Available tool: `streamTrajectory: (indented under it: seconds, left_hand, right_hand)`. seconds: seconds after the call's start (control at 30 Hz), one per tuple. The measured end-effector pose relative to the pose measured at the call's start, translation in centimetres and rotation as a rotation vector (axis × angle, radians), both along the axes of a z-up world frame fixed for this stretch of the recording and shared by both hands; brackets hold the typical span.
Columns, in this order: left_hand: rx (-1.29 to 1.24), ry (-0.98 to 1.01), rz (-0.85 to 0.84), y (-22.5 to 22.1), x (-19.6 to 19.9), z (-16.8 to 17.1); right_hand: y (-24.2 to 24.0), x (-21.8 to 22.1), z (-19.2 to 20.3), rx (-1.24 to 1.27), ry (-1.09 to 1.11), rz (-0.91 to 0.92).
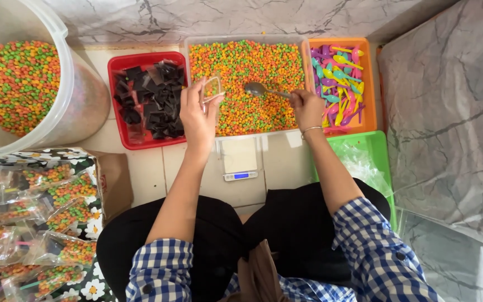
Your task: Filling small plastic bags with colorful food pellets, weighing them on a digital scale, and organizing them for packaging.
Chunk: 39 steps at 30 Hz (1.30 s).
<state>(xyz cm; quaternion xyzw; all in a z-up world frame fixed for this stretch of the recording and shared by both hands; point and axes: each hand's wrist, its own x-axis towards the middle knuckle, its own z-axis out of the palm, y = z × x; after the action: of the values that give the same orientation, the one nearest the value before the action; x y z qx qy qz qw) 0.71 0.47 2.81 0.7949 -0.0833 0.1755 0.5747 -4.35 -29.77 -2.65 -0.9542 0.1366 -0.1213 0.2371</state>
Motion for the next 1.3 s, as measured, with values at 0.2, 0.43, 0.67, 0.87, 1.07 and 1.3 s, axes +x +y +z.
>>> streamTrajectory:
  seconds: [0.2, 0.43, 0.67, 0.87, 1.07, 1.3]
  left_hand:
    - [0.049, 0.017, -0.001, -0.1, -0.1, -0.3]
    - [0.051, 0.046, -0.015, -0.1, 0.0, -1.3]
    - [0.17, 0.072, -0.059, -0.1, -0.1, -1.5]
    - [0.368, 0.064, -0.117, -0.2, 0.0, -3.2]
    - [0.574, 0.075, -0.121, -0.5, -0.4, -5.0]
    - [0.497, 0.14, -0.151, -0.6, -0.6, -3.9]
  right_hand:
    - [0.7, -0.2, -6.7, 0.135, 0.208, -0.047]
    - [1.7, -0.3, -6.9, 0.269, 0.295, -0.02]
    - [1.3, -0.3, -6.1, 0.401, 0.545, -0.134]
    - [-2.6, 0.2, -5.0, 0.923, 0.435, -0.273]
    - [-2.6, 0.2, 3.3, 0.881, 0.277, -0.209]
    - [0.1, -0.1, 8.6, 0.846, 0.191, -0.096]
